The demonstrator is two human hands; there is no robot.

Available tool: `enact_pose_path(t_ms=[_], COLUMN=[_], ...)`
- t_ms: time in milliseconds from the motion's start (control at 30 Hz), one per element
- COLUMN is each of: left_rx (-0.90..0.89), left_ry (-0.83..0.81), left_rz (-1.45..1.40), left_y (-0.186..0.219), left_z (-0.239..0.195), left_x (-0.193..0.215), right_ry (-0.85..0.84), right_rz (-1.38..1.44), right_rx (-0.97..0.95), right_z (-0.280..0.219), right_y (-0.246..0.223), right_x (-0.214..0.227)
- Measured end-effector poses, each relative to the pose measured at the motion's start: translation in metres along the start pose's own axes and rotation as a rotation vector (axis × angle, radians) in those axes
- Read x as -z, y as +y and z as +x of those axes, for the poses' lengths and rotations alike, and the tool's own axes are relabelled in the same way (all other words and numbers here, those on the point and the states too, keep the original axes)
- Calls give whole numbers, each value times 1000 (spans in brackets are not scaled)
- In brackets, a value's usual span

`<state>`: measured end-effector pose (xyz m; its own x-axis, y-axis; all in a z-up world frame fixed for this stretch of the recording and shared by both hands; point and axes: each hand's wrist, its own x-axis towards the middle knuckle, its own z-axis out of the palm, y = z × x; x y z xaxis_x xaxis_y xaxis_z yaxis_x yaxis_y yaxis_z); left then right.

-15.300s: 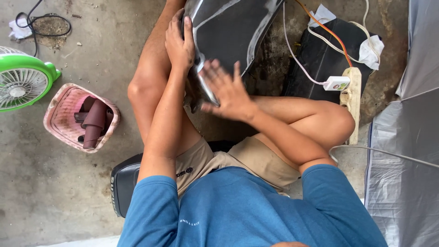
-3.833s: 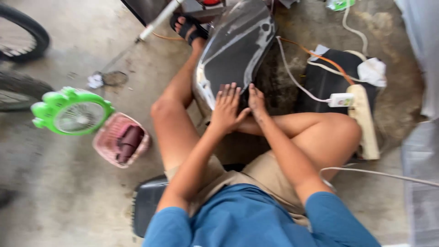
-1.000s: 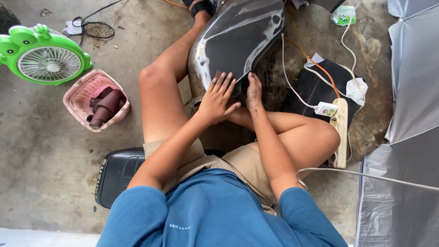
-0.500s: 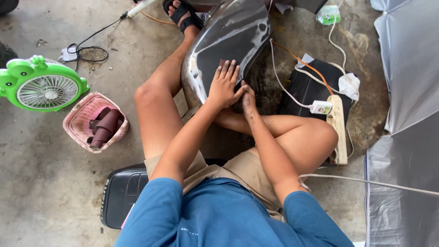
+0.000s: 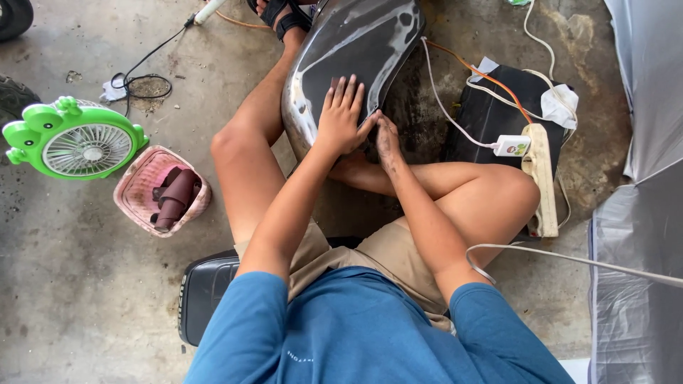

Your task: The person sits on the floor and sands a black car part with a sanding block held in the right hand. The left hand stabilizes the part throughout the process.

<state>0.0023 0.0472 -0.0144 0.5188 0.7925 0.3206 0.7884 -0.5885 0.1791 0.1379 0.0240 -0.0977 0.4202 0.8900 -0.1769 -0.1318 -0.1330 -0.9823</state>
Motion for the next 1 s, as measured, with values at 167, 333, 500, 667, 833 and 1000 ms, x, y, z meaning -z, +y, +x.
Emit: enact_pose_path(t_ms=[167,333,500,667,833,1000], left_rx=[84,-3,-27,106,142,56], left_ry=[-156,-19,31,-115,-172,7], left_rz=[-10,-10,-30,-17,-5,-28], left_y=[11,32,22,-7,15,34], left_z=[12,-70,-62,16,-9,-70], left_x=[7,26,26,1,23,34], right_ry=[-18,-9,-66,-123,-83,-48], right_rz=[-78,-80,-107,63,11,-57], right_rx=[12,-67,8,-64,-58,-10], right_z=[9,-3,1,6,7,28], right_y=[11,-4,-3,-13,4,28], right_x=[8,6,5,9,9,14])
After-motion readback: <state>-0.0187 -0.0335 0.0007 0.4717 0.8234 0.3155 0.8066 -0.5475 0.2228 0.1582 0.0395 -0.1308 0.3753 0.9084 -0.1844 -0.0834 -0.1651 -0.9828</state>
